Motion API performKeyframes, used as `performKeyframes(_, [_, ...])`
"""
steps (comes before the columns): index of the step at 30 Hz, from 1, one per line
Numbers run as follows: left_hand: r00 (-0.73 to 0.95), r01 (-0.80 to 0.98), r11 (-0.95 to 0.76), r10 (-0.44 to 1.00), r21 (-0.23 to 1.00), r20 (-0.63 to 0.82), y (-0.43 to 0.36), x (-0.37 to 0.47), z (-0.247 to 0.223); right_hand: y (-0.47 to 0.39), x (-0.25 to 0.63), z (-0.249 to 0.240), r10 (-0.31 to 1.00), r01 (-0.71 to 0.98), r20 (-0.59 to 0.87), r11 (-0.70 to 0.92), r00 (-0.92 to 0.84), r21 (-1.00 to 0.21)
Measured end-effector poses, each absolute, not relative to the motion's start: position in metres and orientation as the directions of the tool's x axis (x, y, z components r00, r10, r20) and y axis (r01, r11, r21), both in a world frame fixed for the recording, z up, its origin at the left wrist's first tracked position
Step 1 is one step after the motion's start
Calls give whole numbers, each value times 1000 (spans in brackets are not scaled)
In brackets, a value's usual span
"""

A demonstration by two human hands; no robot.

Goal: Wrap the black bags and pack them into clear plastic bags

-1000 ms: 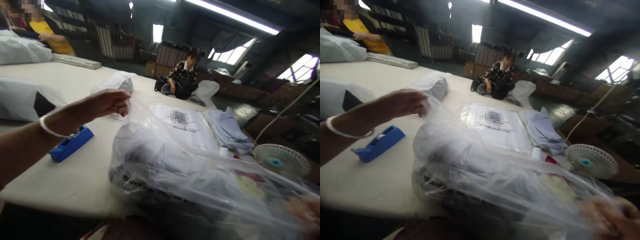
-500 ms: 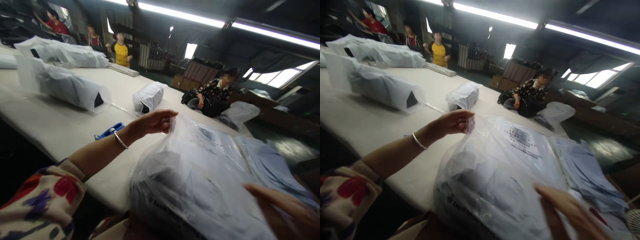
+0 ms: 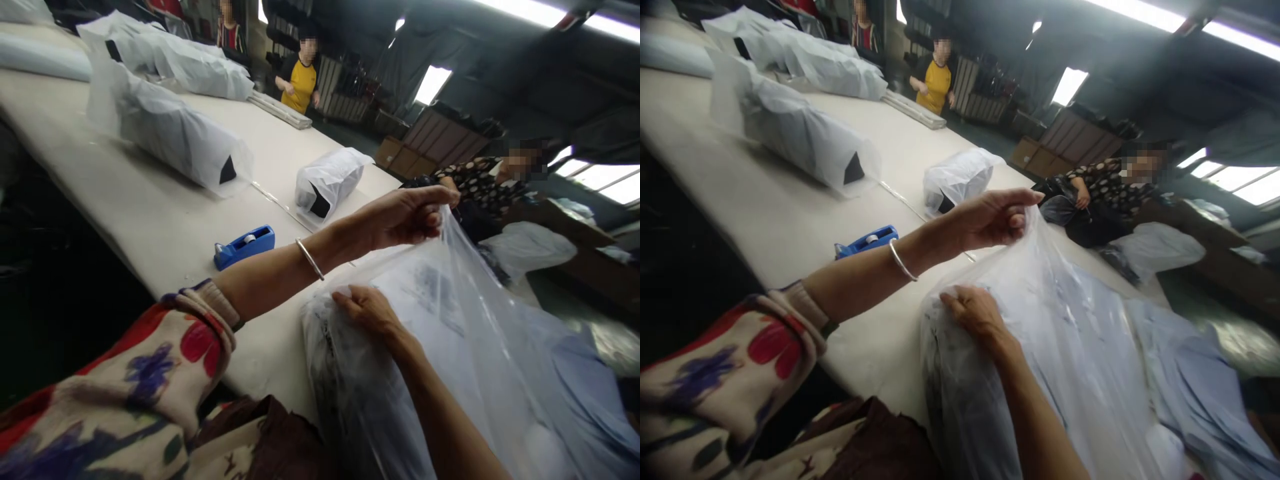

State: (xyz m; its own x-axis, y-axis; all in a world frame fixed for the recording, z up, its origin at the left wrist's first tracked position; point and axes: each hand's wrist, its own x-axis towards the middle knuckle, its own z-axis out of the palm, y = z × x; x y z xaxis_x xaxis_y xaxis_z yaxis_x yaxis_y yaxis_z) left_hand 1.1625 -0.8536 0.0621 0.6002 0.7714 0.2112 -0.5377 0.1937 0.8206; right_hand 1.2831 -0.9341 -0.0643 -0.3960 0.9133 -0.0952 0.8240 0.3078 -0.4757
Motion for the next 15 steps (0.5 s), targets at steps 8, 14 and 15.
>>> performKeyframes(8, [491,278,-413,837,867,242,-839,1123,-62,-921,1308,-114,988,388,121,76,92,-918])
performKeyframes(14, [411,721,-409,902,560,130,-852,1093,-77,-901,1304,-99,993,821,95,113,-72,-560])
performKeyframes(15, [380,727,-391,914,564,144,-854,1088,-71,-895,1301,-98,982,898,19,182,-190,-400])
